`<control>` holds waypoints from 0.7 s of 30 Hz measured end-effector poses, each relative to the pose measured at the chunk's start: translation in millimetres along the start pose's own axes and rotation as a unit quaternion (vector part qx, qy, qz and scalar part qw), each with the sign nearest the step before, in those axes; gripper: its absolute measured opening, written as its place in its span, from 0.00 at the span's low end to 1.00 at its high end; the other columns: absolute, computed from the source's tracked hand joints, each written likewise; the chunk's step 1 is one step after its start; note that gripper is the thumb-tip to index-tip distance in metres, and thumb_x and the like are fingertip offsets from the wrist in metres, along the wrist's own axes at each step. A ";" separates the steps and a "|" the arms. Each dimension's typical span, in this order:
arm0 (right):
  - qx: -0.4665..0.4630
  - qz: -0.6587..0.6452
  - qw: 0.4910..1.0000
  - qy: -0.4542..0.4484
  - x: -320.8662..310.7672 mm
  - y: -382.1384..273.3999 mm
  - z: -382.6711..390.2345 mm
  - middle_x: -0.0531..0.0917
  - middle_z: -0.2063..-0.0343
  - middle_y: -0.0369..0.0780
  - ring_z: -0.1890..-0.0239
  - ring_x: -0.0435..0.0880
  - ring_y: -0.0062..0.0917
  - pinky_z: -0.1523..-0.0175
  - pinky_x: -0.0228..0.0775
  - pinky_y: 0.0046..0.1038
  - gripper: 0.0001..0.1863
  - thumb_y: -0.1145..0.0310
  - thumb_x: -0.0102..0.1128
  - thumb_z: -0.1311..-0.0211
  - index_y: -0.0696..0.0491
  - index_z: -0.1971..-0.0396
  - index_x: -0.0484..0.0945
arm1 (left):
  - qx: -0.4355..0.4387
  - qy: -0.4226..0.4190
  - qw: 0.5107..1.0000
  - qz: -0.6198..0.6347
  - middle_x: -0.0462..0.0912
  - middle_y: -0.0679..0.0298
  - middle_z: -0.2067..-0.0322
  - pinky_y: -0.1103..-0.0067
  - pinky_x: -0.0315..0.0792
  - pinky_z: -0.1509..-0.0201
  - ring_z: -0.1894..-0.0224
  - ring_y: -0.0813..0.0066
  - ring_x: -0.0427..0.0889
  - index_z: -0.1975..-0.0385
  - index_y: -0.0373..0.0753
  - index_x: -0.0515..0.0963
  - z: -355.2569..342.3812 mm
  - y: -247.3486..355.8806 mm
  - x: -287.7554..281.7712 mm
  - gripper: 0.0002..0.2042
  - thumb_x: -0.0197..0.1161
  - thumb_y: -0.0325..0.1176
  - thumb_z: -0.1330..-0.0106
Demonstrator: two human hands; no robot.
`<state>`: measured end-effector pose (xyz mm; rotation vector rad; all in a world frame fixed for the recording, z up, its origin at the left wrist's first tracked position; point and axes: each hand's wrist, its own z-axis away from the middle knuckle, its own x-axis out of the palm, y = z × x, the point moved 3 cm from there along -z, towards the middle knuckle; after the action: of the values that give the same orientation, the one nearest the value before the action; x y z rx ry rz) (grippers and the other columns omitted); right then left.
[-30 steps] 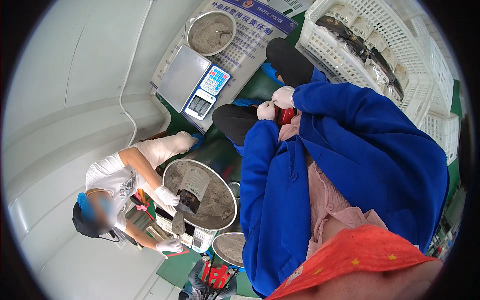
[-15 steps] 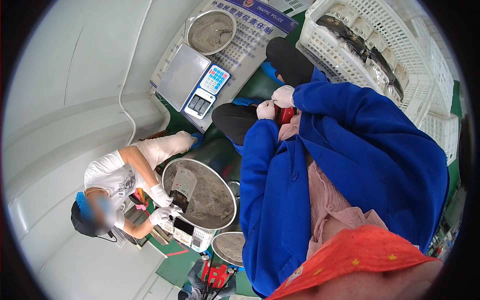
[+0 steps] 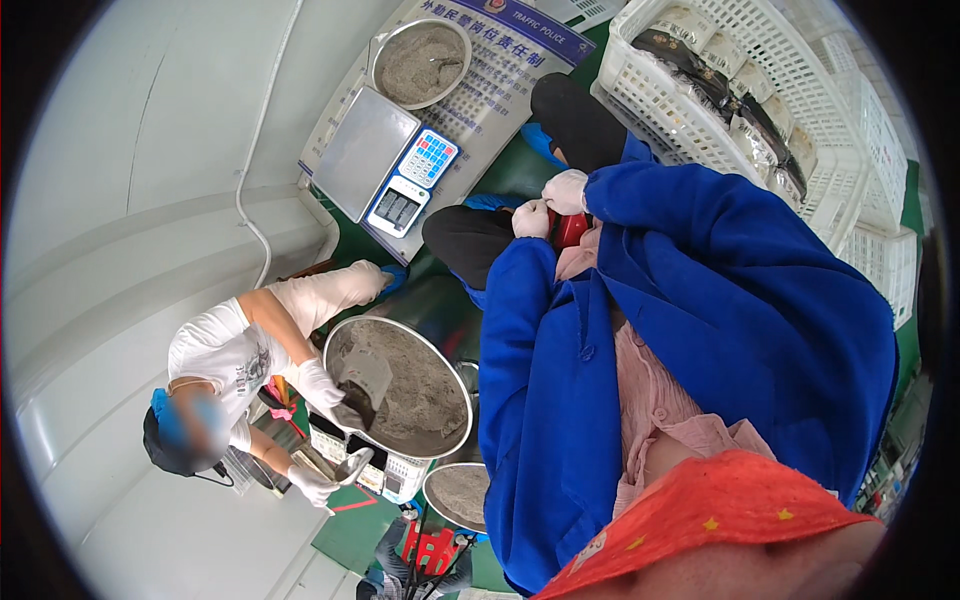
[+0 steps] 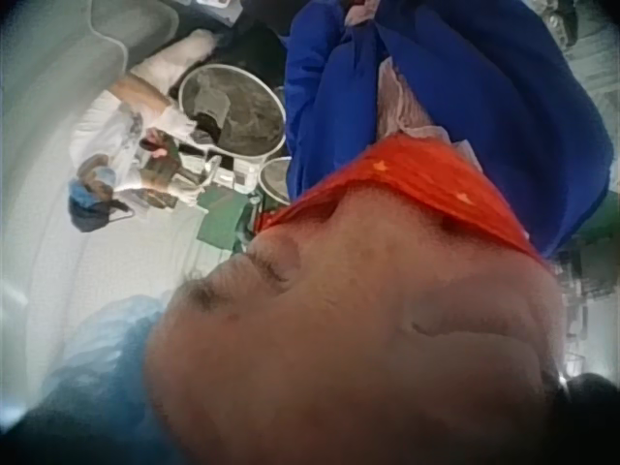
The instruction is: The recorder and others are scooping gray powder from large pots into plastic bags, weighing them on a digital scale, and organizing the bags into white plastic crates.
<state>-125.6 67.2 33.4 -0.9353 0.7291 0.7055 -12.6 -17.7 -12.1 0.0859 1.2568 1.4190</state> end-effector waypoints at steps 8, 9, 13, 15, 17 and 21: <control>-0.002 -0.007 1.000 -0.010 -3.7 -1.3 2.0 0.85 0.70 0.47 0.64 0.85 0.43 0.57 0.76 0.44 0.14 0.61 0.54 0.46 0.53 0.70 0.85 | -0.004 -0.001 1.000 0.012 0.84 0.48 0.69 0.67 0.77 0.55 0.63 0.54 0.85 0.67 0.39 0.86 0.4 1.1 1.3 0.14 0.60 0.43 0.38; -0.002 -0.007 1.000 -0.010 -4.0 -1.7 1.9 0.85 0.70 0.47 0.64 0.85 0.43 0.57 0.76 0.44 0.14 0.61 0.54 0.46 0.53 0.70 0.85 | -0.004 -0.001 1.000 0.012 0.84 0.48 0.69 0.67 0.77 0.55 0.63 0.54 0.85 0.67 0.39 0.86 0.3 1.1 0.9 0.14 0.60 0.43 0.38; -0.002 -0.002 1.000 -0.006 -2.0 0.6 1.5 0.85 0.70 0.47 0.64 0.85 0.43 0.57 0.76 0.44 0.14 0.61 0.53 0.45 0.53 0.71 0.85 | 0.001 -0.006 1.000 0.000 0.84 0.48 0.69 0.67 0.77 0.55 0.63 0.54 0.85 0.68 0.39 0.86 -0.5 2.7 1.3 0.14 0.60 0.43 0.38; -0.009 -0.001 1.000 -0.003 -3.0 -0.9 1.2 0.85 0.70 0.47 0.64 0.85 0.43 0.57 0.76 0.44 0.14 0.61 0.53 0.45 0.53 0.70 0.85 | -0.002 -0.007 1.000 -0.002 0.84 0.48 0.68 0.67 0.77 0.55 0.63 0.54 0.85 0.68 0.39 0.86 -1.6 -0.3 2.1 0.14 0.60 0.43 0.38; 0.003 -0.001 1.000 -0.014 -3.5 -1.9 1.5 0.85 0.69 0.47 0.63 0.85 0.43 0.56 0.76 0.44 0.14 0.61 0.53 0.45 0.53 0.70 0.85 | -0.001 -0.005 1.000 0.000 0.84 0.48 0.68 0.67 0.76 0.55 0.63 0.54 0.85 0.68 0.39 0.86 -2.7 -2.6 3.3 0.15 0.60 0.43 0.38; 0.009 0.008 1.000 -0.028 -8.3 -5.4 3.5 0.86 0.68 0.45 0.62 0.85 0.41 0.55 0.76 0.42 0.14 0.60 0.54 0.43 0.51 0.68 0.85 | -0.007 0.006 1.000 0.003 0.86 0.51 0.71 0.72 0.76 0.58 0.66 0.64 0.86 0.67 0.35 0.85 -4.7 -8.3 5.6 0.15 0.64 0.42 0.39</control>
<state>-125.2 66.3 43.9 -0.8905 0.6936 0.7342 -12.1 -18.6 -23.1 0.0713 1.2574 1.4342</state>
